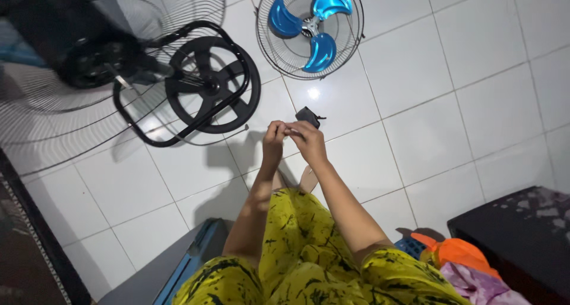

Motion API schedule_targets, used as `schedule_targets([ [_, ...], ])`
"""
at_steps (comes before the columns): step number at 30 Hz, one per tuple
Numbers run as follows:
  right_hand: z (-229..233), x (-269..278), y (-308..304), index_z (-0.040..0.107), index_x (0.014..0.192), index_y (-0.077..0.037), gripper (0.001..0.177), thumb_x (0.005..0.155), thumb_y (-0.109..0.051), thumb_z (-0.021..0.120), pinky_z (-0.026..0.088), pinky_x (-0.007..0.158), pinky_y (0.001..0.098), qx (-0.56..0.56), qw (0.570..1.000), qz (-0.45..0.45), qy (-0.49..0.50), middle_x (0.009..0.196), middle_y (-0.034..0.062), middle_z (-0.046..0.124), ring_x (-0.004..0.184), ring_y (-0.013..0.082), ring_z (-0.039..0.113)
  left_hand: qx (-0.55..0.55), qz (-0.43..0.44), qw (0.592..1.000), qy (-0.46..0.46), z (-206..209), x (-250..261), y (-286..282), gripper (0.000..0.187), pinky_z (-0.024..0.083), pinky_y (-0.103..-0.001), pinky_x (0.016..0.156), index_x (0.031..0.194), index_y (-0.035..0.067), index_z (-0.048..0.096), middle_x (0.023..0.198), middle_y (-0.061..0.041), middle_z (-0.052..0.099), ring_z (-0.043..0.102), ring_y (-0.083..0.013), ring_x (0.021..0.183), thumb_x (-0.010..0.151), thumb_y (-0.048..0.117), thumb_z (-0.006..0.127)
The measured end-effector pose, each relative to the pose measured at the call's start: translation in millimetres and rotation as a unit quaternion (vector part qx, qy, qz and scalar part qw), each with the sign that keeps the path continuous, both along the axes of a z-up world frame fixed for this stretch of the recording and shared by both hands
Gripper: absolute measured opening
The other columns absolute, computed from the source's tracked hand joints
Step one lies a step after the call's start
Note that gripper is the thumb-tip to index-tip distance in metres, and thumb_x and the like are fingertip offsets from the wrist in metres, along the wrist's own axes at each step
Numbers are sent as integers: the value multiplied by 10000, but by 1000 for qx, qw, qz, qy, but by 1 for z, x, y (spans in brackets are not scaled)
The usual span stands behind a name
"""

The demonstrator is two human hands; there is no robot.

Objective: The person cleans a wall-mounted fan by wiping the front grille and blades with a cloth, then uses a screwdriver to remove the grille and continues cleaning the internal components.

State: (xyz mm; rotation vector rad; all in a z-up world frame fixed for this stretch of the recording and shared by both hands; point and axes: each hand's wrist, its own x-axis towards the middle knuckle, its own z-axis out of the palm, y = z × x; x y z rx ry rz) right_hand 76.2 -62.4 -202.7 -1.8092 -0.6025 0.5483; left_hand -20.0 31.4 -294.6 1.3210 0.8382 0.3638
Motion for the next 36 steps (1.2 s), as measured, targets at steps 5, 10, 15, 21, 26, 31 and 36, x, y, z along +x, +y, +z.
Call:
schedule_targets([
  [5, 33, -9, 7, 754, 1098, -65, 240, 862, -27, 772, 589, 791, 341, -53, 995, 36, -72, 1038, 99, 753, 923, 267, 737, -42, 21, 994, -101, 15, -14, 0, 147, 524, -254, 842, 1022, 27, 601, 931, -3, 609, 579, -82, 875, 1084, 136, 524],
  [10, 57, -19, 12, 744, 1103, -58, 252, 857, -5, 750, 584, 803, 354, -47, 992, 72, -91, 1051, 106, 745, 938, 287, 732, -19, 37, 998, -55, 40, -31, 1, 180, 528, -254, 820, 997, 30, 599, 877, -9, 613, 582, -86, 845, 1100, 160, 530],
  [15, 80, -37, 19, 729, 1103, -48, 225, 882, -4, 739, 596, 791, 338, -17, 994, 77, -76, 1053, 123, 746, 924, 270, 747, 17, 63, 998, -18, 75, -47, 6, 171, 506, -259, 790, 1037, 25, 603, 879, -34, 623, 587, -100, 836, 1090, 177, 543],
  [21, 93, -54, 29, 729, 1106, -9, 222, 886, 14, 735, 607, 778, 317, 20, 996, 72, -53, 1047, 137, 747, 910, 228, 759, 42, 86, 995, -8, 106, -62, 12, 194, 516, -265, 787, 1037, 23, 618, 888, -45, 652, 622, -117, 842, 1069, 201, 549],
  [26, 92, -66, 41, 734, 1082, 20, 183, 900, 3, 713, 591, 702, 270, 32, 998, 49, -13, 999, 107, 762, 787, 127, 744, 53, 119, 991, -9, 127, -74, 17, 215, 524, -272, 782, 1039, 22, 627, 897, -50, 668, 634, -127, 834, 1080, 215, 540],
  [31, 89, -73, 61, 772, 1069, -4, 209, 905, -134, 778, 492, 587, 219, -16, 997, -9, 79, 836, 26, 751, 620, 61, 582, 41, 180, 982, -35, 160, -91, 31, 177, 538, -271, 822, 1093, 45, 598, 1041, -31, 665, 675, -128, 900, 1062, 209, 540],
  [36, 83, -75, 88, 785, 1097, -2, 232, 951, -183, 769, 395, 546, 225, -7, 975, -46, 217, 755, -10, 638, 604, 44, 476, 208, 302, 926, 90, 170, -122, 78, 212, 508, -349, 894, 1200, 27, 592, 1217, -100, 545, 580, -213, 1068, 1041, 162, 628],
])
